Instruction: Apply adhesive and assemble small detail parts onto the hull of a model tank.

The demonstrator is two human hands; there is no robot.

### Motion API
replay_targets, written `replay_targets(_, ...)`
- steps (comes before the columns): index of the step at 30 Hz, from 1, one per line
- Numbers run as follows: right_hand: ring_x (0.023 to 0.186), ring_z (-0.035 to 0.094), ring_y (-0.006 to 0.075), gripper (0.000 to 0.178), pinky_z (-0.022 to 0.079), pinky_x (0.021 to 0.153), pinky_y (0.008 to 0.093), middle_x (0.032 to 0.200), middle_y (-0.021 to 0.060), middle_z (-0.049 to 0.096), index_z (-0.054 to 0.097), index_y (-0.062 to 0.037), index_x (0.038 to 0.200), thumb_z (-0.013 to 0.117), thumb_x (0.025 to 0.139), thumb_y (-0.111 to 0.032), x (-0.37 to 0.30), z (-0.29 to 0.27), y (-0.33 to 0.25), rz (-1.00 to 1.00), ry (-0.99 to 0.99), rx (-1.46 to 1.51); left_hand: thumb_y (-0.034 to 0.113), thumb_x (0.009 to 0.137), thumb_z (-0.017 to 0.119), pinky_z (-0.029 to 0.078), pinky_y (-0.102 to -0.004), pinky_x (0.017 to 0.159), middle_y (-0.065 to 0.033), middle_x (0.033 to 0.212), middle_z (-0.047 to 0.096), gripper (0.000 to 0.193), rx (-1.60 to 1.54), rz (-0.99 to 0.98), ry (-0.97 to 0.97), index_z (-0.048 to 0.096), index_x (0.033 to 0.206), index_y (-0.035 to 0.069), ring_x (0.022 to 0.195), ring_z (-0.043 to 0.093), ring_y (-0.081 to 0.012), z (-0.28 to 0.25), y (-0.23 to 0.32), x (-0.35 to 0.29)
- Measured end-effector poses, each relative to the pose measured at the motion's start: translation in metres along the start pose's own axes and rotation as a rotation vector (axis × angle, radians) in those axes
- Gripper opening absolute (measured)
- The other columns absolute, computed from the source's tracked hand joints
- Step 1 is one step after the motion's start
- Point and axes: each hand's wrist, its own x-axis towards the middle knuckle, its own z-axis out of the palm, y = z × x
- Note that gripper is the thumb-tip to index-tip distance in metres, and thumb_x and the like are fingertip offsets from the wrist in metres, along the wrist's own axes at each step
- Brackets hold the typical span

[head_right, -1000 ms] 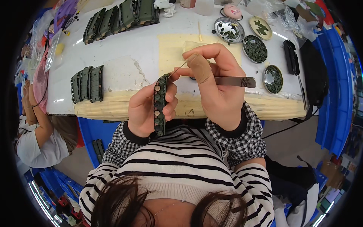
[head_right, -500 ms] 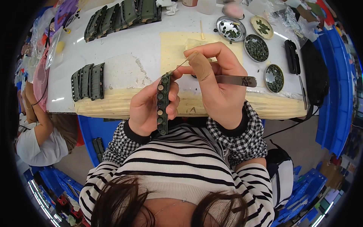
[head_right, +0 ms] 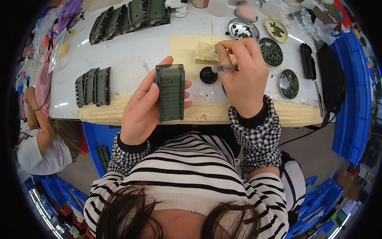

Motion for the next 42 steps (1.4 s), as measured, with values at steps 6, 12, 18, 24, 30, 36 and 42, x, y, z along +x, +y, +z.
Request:
replay_targets(6,0.077,0.063,0.0106,0.013,0.049,0.065,0.0211,0.094,0.0077,0.058,0.058,0.0036,0.100,0.058,0.094,-0.008,-0.004,-0.017,-0.039,0.177,-0.006,0.667,0.011,0.084,0.071,0.050,-0.0228,0.078,-0.0055,0.104,0.058,0.063,0.540,0.143,0.107,0.042,0.140,0.006,0.089,0.052,-0.0089,0.001,0.000,0.000)
replay_targets(12,0.085,0.065,0.0158,0.018,0.056,0.078,0.0283,0.096,0.0087,0.056,0.051,0.0043,0.102,0.051,0.098,-0.014,-0.011,-0.008,-0.045,0.324,-0.213,0.950,0.014,0.081,0.073,0.052,-0.0249,0.074,-0.0066,0.099,0.061,0.061,0.626,0.154,0.093,0.046,0.134,0.005,0.088,0.053,-0.0096,0.007,-0.001,0.000)
replay_targets(18,0.085,0.065,0.0154,0.018,0.057,0.079,0.0294,0.096,0.0088,0.056,0.051,0.0043,0.102,0.051,0.098,-0.013,-0.010,-0.008,-0.046,0.319,-0.254,0.935,0.014,0.081,0.074,0.052,-0.0265,0.074,-0.0074,0.100,0.062,0.061,0.664,0.166,0.104,0.046,0.134,0.005,0.087,0.055,-0.0106,0.005,-0.001,-0.001)
replay_targets(24,0.085,0.065,0.0155,0.017,0.057,0.079,0.0295,0.096,0.0089,0.056,0.051,0.0044,0.102,0.051,0.098,-0.012,-0.011,-0.007,-0.045,0.324,-0.249,0.940,0.014,0.080,0.074,0.052,-0.0266,0.074,-0.0077,0.100,0.062,0.061,0.659,0.174,0.105,0.046,0.134,0.005,0.086,0.057,-0.0113,0.005,-0.002,-0.001)
replay_targets(30,0.075,0.060,0.0107,0.014,0.056,0.069,0.0265,0.091,0.0061,0.057,0.055,0.0043,0.100,0.054,0.096,-0.009,-0.002,-0.005,-0.033,0.276,-0.046,0.718,0.012,0.086,0.067,0.051,-0.0251,0.075,-0.0078,0.102,0.062,0.051,0.589,0.152,0.128,0.045,0.132,0.004,0.084,0.058,-0.0111,0.002,0.000,-0.003)
replay_targets(36,0.068,0.059,0.0172,0.009,0.046,0.050,0.0268,0.082,0.0088,0.056,0.061,0.0009,0.091,0.065,0.083,0.001,0.010,0.001,-0.011,-0.075,-0.030,-0.040,0.015,0.101,0.041,0.053,-0.0295,0.080,-0.0181,0.115,0.060,0.039,0.260,0.147,0.249,0.036,0.138,0.001,0.090,0.064,-0.0176,-0.025,0.009,-0.009)
replay_targets(42,0.052,0.037,0.0091,0.026,0.031,0.047,0.0242,0.079,0.0050,0.054,0.066,-0.0023,0.110,0.064,0.084,-0.001,0.003,-0.003,-0.009,-0.029,-0.088,-0.121,0.002,0.073,0.075,0.052,-0.0231,0.068,-0.0114,0.104,0.056,0.071,1.206,0.512,0.558,0.040,0.135,0.001,0.086,0.061,-0.0132,-0.047,0.013,-0.015)
